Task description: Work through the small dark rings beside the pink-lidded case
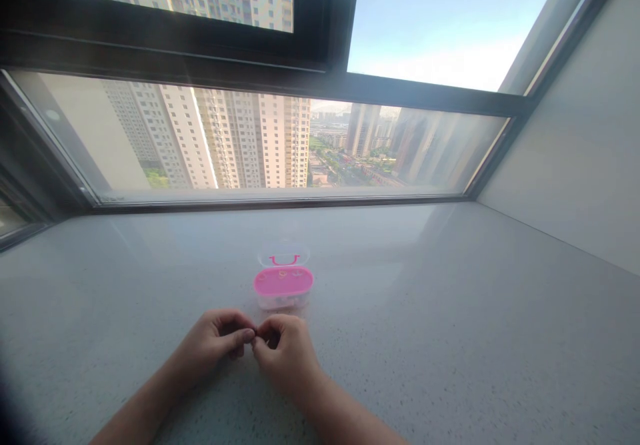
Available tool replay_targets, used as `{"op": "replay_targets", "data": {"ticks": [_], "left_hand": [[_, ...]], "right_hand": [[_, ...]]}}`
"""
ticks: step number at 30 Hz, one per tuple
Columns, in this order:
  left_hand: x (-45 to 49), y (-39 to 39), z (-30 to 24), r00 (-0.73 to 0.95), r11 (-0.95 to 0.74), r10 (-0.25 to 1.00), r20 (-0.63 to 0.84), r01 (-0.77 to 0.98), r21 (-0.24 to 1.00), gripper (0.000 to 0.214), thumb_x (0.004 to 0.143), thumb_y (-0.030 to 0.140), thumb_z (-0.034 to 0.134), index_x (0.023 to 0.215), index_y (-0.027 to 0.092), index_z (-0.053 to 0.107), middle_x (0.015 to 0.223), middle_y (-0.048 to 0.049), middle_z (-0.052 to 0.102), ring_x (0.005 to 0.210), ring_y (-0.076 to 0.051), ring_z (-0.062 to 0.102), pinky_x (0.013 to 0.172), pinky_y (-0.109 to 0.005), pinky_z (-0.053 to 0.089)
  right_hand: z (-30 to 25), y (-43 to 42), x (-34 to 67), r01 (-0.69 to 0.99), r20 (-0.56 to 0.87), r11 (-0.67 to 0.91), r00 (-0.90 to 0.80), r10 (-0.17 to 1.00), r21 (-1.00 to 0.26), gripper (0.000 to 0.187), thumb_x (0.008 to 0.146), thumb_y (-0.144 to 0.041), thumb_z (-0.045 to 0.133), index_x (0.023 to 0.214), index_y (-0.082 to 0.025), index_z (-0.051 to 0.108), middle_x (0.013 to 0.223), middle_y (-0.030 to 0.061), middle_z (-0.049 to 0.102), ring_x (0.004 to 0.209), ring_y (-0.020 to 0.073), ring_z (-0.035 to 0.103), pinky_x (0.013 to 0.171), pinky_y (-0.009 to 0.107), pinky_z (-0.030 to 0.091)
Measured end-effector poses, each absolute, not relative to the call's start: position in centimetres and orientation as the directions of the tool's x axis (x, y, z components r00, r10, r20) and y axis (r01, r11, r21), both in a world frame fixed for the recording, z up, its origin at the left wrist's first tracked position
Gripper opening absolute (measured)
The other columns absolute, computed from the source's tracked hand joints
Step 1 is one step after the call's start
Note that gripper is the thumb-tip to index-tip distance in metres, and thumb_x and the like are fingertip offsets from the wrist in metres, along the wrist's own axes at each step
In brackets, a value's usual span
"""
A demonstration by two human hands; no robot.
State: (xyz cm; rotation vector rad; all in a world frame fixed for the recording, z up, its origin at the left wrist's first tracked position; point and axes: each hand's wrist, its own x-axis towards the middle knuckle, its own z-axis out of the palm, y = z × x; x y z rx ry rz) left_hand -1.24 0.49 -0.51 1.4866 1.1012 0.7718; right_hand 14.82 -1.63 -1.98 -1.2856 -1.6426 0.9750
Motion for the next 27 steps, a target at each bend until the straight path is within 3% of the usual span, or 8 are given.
{"op": "replay_targets", "data": {"ticks": [13, 27], "left_hand": [[-1.20, 0.24, 0.01, 0.388, -0.018, 0.914, -0.120, 0.334, 0.942, 0.025, 0.072, 0.035, 0.061, 0.067, 0.011, 0.066, 0.056, 0.0003, 0.058, 0.052, -0.013, 0.050, 0.050, -0.021, 0.037], [-1.58, 0.95, -0.61, 0.297, 0.083, 0.946, -0.128, 0.161, 0.983, 0.026, 0.071, 0.038, 0.062, 0.072, 0.012, 0.061, 0.054, 0.0019, 0.054, 0.047, -0.010, 0.047, 0.042, -0.019, 0.034]], "right_hand": [[-1.71, -1.44, 14.80, 0.239, 0.106, 0.117, -0.060, 0.993, -0.964, 0.011, 0.070, -0.020, 0.056, 0.063, -0.014, 0.060, 0.052, -0.0010, 0.054, 0.048, 0.0098, 0.048, 0.045, 0.019, 0.035], [-1.64, -1.22, 14.81, 0.037, 0.036, 0.040, -0.117, 0.992, -0.998, 0.020, 0.077, -0.032, 0.054, 0.071, -0.013, 0.057, 0.062, 0.0005, 0.060, 0.039, 0.0060, 0.046, 0.037, 0.017, 0.034]]}}
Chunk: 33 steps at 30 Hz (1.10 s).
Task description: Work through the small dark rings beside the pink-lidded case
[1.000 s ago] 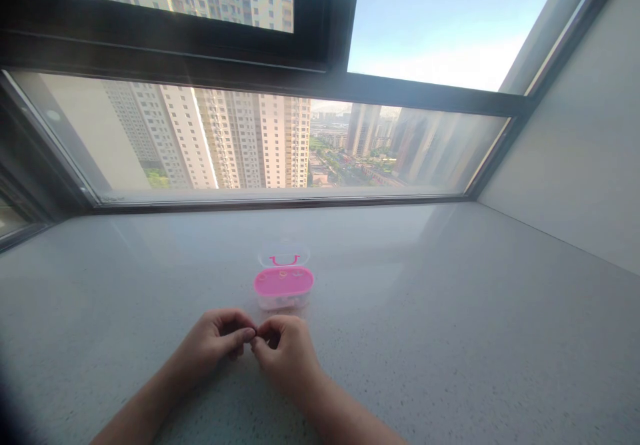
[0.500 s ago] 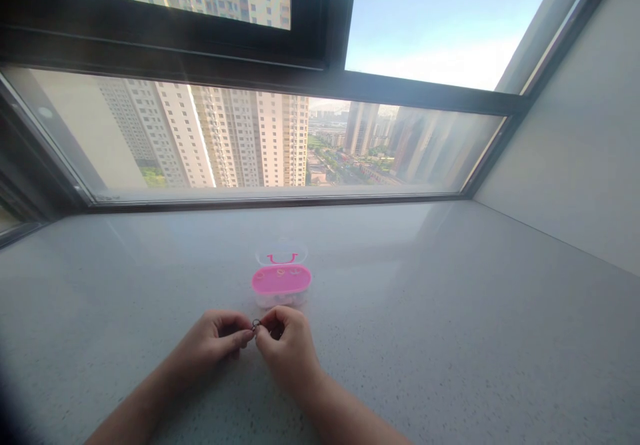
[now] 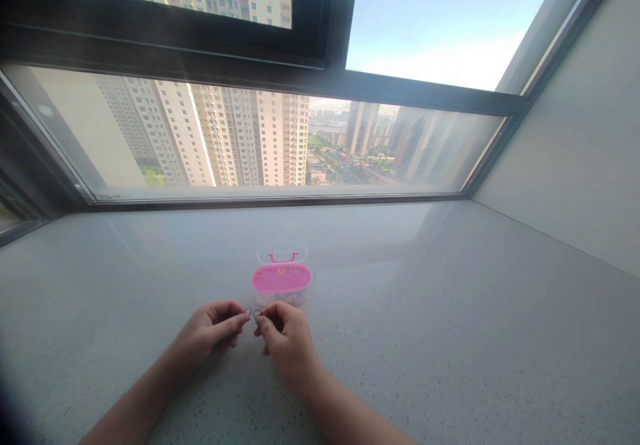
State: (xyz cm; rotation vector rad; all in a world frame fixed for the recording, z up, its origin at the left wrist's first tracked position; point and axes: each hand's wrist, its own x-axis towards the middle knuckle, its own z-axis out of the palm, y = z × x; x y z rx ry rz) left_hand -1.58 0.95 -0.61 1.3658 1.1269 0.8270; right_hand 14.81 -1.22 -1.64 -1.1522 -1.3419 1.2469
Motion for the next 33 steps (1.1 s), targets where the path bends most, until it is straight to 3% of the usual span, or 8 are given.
{"op": "replay_targets", "data": {"ticks": [33], "left_hand": [[-1.44, 0.73, -0.13, 0.303, 0.071, 0.944, -0.128, 0.192, 0.979, 0.024, 0.072, 0.035, 0.062, 0.072, 0.011, 0.062, 0.050, 0.0028, 0.052, 0.045, -0.009, 0.045, 0.042, -0.019, 0.033]], "right_hand": [[-1.58, -1.17, 14.91, -0.023, 0.022, 0.019, -0.114, 0.993, -1.000, 0.012, 0.074, -0.024, 0.056, 0.069, -0.012, 0.056, 0.057, -0.0007, 0.057, 0.038, 0.0056, 0.044, 0.036, 0.016, 0.031]]}}
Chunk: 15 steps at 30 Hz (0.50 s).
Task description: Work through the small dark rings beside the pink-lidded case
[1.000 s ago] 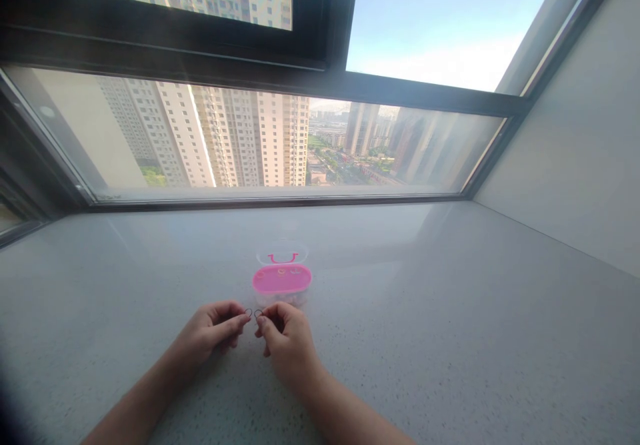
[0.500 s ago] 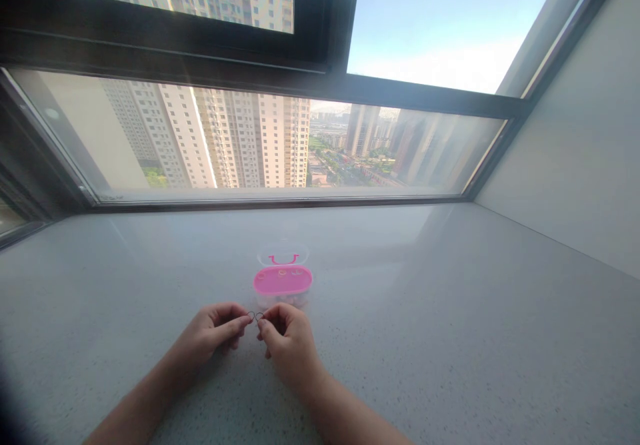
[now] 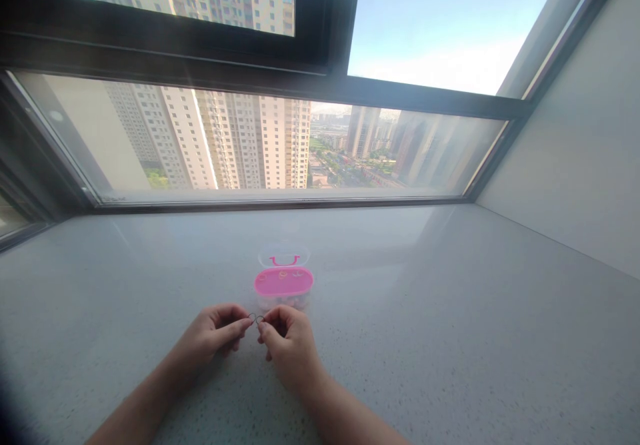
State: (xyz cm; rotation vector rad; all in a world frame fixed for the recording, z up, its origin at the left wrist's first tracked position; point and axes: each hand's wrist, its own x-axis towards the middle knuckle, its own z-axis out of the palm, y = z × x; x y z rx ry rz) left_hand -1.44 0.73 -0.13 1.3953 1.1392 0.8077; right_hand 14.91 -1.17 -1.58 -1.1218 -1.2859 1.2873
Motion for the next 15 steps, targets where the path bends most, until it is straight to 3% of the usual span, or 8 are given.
{"op": "replay_targets", "data": {"ticks": [15], "left_hand": [[-1.47, 0.67, -0.11, 0.303, 0.069, 0.945, -0.125, 0.191, 0.979, 0.025, 0.073, 0.035, 0.062, 0.072, 0.010, 0.063, 0.050, 0.0028, 0.052, 0.046, -0.009, 0.046, 0.043, -0.019, 0.033]], "right_hand": [[-1.58, -1.32, 14.79, -0.082, 0.013, 0.004, -0.110, 0.994, -0.997, 0.015, 0.076, -0.025, 0.054, 0.066, -0.013, 0.054, 0.056, -0.0012, 0.056, 0.037, 0.0050, 0.043, 0.035, 0.016, 0.028]]}}
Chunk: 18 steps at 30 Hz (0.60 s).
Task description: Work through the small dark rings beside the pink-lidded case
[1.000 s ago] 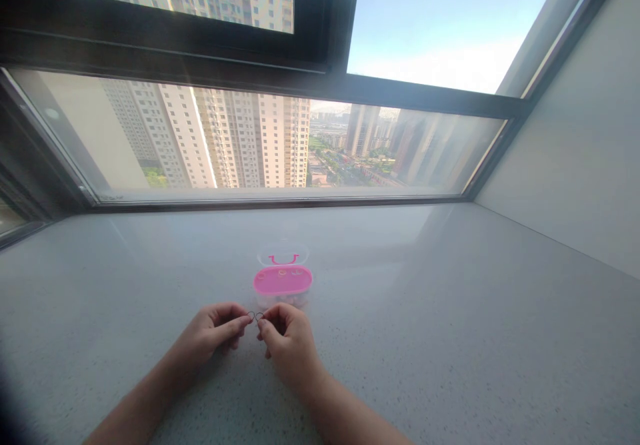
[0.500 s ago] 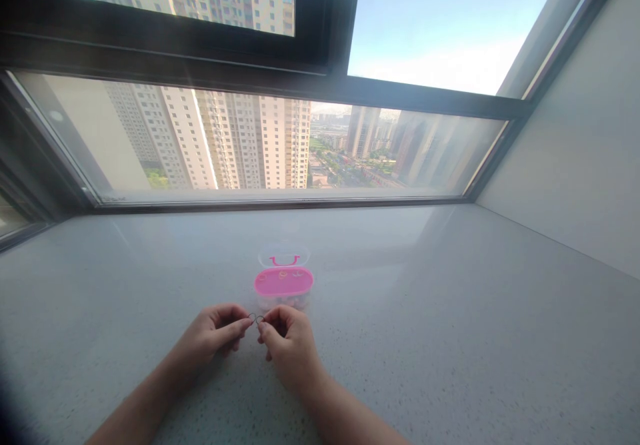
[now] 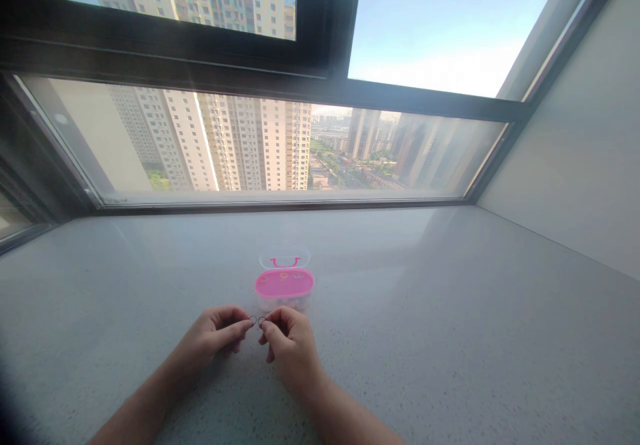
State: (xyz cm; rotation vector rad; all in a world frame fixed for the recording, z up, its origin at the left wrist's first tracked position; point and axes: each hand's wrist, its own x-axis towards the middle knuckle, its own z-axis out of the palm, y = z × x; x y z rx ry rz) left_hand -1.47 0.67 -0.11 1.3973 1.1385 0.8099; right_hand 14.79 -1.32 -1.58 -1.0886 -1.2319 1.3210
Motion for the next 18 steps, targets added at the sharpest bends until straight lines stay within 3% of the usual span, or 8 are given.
{"op": "replay_targets", "data": {"ticks": [18], "left_hand": [[-1.43, 0.66, -0.01, 0.310, 0.083, 0.942, -0.130, 0.159, 0.984, 0.024, 0.073, 0.035, 0.061, 0.071, 0.010, 0.063, 0.053, 0.0018, 0.052, 0.047, -0.010, 0.046, 0.043, -0.020, 0.034]], "right_hand": [[-1.51, -1.36, 14.85, -0.023, 0.023, 0.020, -0.107, 0.994, -1.000, 0.018, 0.076, -0.029, 0.054, 0.068, -0.013, 0.054, 0.057, -0.0012, 0.057, 0.037, 0.0052, 0.044, 0.036, 0.016, 0.030]]}}
